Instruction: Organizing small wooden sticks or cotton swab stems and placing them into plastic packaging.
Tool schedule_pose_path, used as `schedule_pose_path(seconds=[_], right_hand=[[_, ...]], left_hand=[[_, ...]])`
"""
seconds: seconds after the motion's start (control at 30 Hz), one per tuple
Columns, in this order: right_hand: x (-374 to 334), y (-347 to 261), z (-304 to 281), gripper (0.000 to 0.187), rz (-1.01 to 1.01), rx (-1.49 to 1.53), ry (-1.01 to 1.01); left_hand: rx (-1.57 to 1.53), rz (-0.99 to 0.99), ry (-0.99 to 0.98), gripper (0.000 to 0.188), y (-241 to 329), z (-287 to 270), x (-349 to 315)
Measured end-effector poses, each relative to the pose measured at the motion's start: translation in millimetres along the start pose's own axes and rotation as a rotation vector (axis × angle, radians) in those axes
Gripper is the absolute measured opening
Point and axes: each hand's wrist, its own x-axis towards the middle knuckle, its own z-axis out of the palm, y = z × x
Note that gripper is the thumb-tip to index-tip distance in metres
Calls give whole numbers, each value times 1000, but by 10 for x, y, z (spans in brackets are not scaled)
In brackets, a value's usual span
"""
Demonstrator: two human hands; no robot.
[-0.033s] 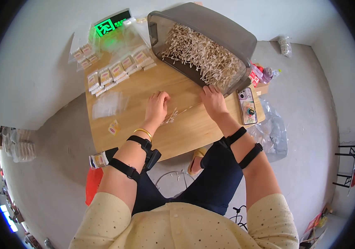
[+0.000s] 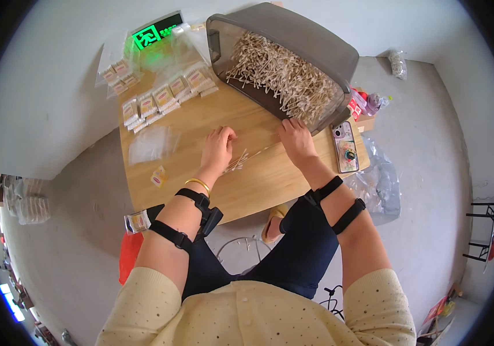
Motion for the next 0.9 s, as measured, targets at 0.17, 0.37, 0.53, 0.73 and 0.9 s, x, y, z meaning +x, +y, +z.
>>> schedule_pose_path(seconds=[0.17, 0.37, 0.53, 0.73, 0.9], right_hand=[[75, -252, 86, 14, -11, 325, 18], [-69, -267, -112, 26, 117, 453, 62], [-195, -106, -83, 19, 104, 475, 40], [-191, -385, 102, 6, 167, 618, 104], [-46, -491, 188, 4, 258, 632, 161]], left_hand=[[-283, -100, -35, 14, 16, -154, -235], [-54, 36, 27, 35, 136, -122, -680], [423, 165, -236, 83, 312, 93, -985], [474, 127, -214, 82, 237, 33, -979], [468, 184, -258, 80, 130, -61, -997]])
